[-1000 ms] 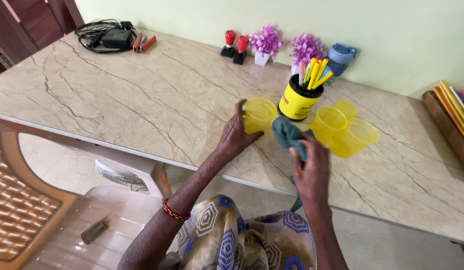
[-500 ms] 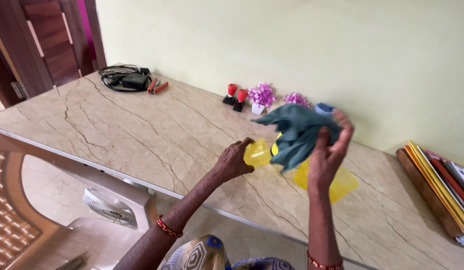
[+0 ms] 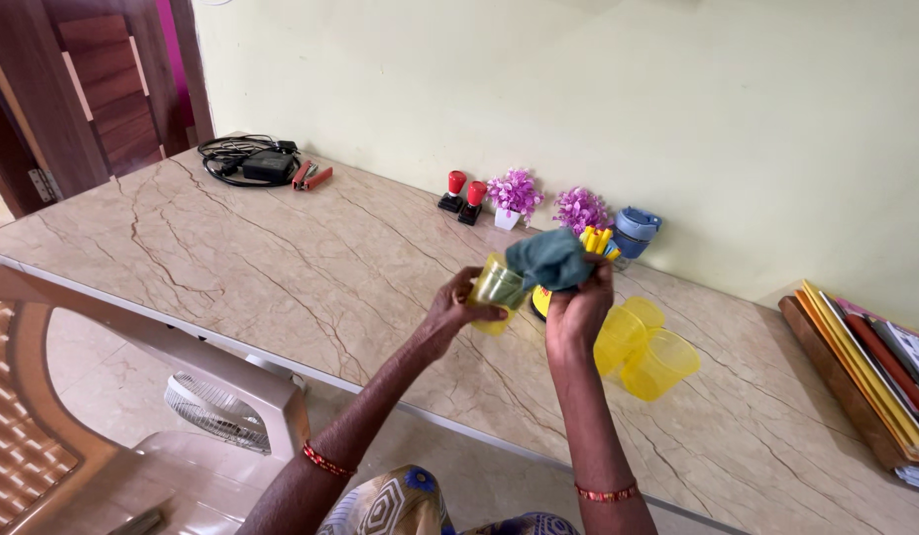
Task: The person wipes several pens with a cloth before placing them into a yellow holder and then proceeds to wipe a series of yellow and green plastic cups and lids.
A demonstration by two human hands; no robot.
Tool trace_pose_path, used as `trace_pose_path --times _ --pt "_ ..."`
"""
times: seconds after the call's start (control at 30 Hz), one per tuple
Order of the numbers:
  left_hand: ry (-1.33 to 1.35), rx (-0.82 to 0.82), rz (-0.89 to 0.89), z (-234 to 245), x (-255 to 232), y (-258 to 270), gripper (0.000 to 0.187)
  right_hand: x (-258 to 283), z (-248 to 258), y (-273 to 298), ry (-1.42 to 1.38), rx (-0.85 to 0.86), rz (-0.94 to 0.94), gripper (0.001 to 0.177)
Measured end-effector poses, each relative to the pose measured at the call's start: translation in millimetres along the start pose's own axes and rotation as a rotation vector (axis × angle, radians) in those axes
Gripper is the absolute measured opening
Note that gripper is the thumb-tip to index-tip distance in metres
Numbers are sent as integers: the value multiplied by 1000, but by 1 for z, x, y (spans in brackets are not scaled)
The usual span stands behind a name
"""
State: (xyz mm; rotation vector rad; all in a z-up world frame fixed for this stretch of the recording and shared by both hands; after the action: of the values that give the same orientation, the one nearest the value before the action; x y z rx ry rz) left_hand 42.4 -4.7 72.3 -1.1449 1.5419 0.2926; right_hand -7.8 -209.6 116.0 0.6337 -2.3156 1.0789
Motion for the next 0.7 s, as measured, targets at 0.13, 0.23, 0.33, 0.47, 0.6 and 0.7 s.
trace_pose_path --times 0.13,0.23,0.33,0.47,0.6,0.7 --pt "9 92 -60 3 -32 -6 82 -8 17 29 390 261 -155 30" --pt "125 103 -81 4 -48 -14 72 -5 30 34 423 377 -324 27" --pt "266 59 -115 -4 -45 -27 60 2 24 46 274 448 -475 25" --pt "492 -31 -199 -27 -29 -55 53 -25 -2 54 -172 285 -621 31" --pt "369 18 -140 -27 -9 -85 47 -79 15 38 -203 -4 -532 29" --pt "303 -48 -70 -11 3 -101 46 -82 9 27 1210 219 -43 35"
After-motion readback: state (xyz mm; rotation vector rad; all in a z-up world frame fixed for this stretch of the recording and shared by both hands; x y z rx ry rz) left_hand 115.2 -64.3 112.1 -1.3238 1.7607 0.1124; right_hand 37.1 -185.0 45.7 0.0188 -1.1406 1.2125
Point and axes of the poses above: each hand's wrist, its own y-axis away from the middle knuckle, its own z-axis out of the back of the hand, x = y × z, the point moved 5 cm from there along -y, towards the middle knuckle, and after that the axes turned 14 degrees about y, right-handed, at the moved point
